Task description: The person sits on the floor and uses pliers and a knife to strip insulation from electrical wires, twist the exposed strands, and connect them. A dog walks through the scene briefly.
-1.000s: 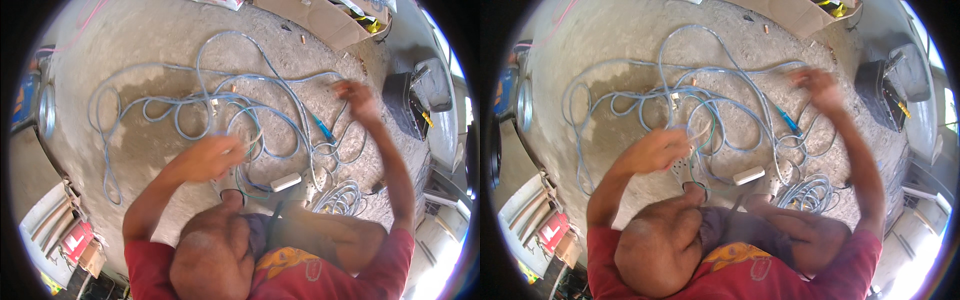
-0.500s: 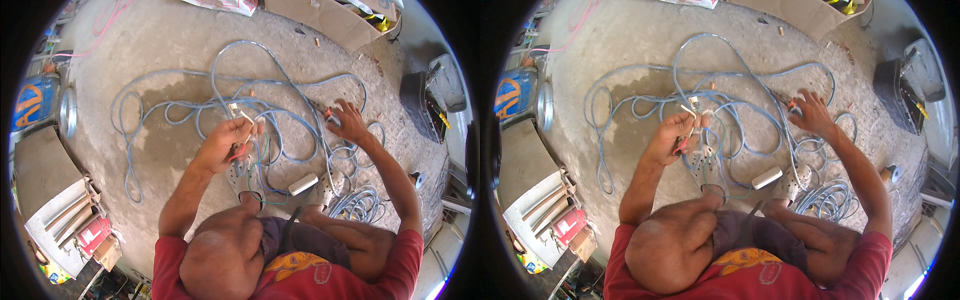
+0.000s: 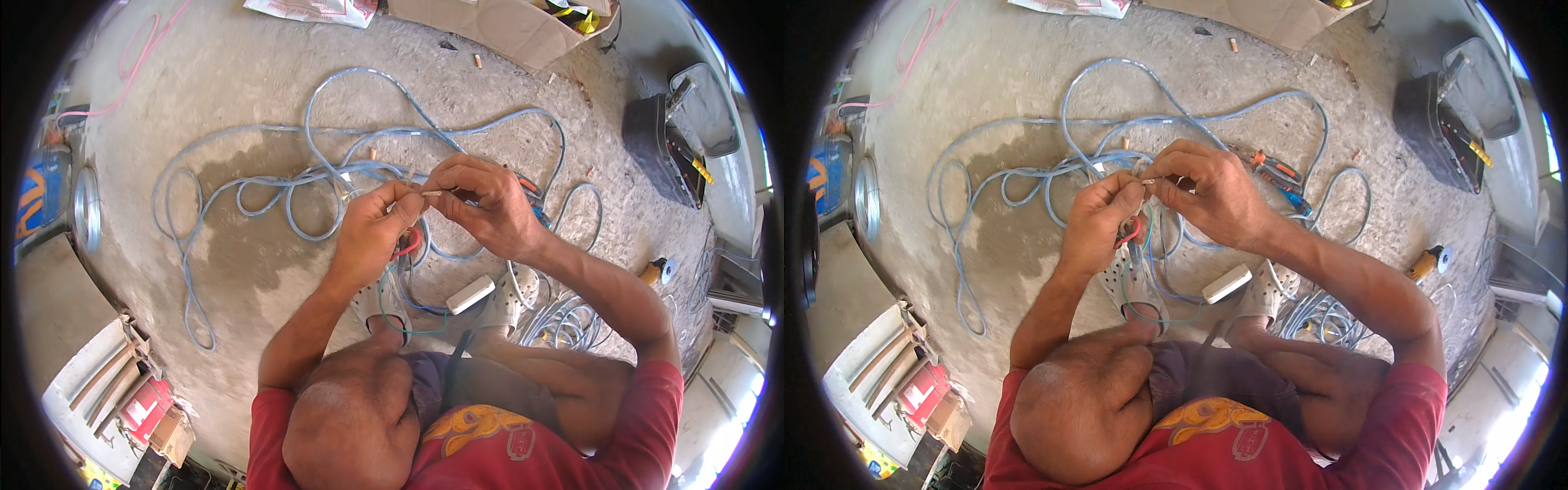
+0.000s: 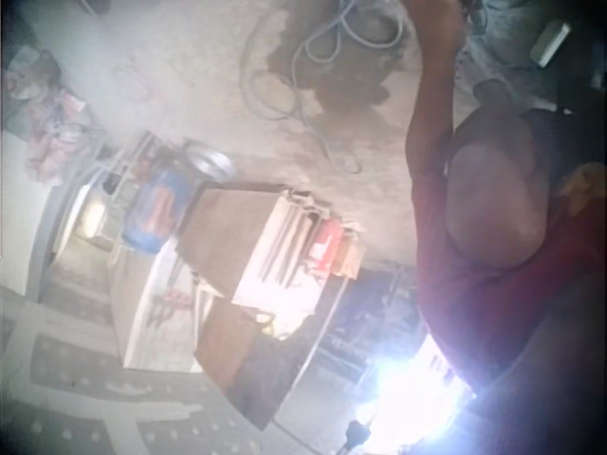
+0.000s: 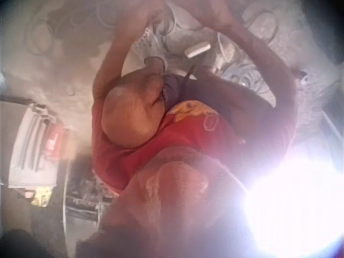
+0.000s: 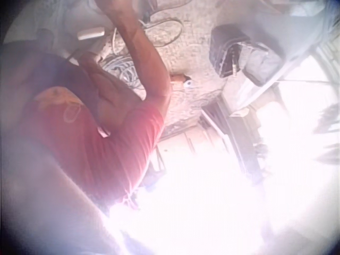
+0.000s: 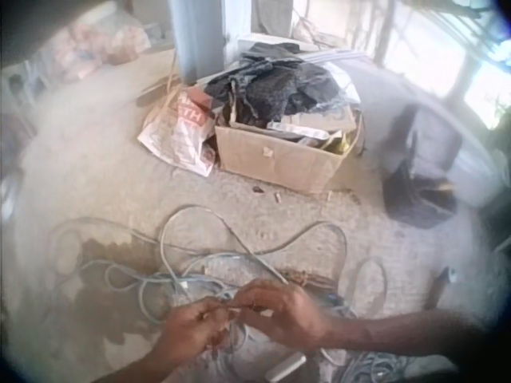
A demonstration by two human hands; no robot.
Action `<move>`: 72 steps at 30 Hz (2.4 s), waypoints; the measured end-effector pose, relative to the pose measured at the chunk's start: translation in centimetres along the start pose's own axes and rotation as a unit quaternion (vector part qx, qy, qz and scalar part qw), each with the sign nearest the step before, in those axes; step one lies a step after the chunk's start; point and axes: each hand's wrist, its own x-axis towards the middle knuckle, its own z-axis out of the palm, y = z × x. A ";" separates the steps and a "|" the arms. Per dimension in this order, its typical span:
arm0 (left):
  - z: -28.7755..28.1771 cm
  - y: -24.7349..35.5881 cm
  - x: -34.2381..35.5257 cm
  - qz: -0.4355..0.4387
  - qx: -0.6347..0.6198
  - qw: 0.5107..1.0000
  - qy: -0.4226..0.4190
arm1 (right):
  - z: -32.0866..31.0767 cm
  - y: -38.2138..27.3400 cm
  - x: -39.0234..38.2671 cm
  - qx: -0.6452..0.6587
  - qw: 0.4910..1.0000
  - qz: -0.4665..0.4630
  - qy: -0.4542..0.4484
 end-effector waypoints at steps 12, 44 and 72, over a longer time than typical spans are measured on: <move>0.7 -0.7 -0.5 -0.024 0.156 0.987 0.040 | 2.1 3.2 -0.2 -0.153 0.977 -0.144 -0.015; -0.9 -0.8 0.2 -0.168 -0.016 0.982 -0.087 | 0.7 3.5 -0.5 -0.151 0.959 -0.235 -0.041; -0.5 1.1 -1.6 0.238 0.383 0.892 0.039 | -0.4 0.0 -0.8 -0.027 0.994 0.009 -0.102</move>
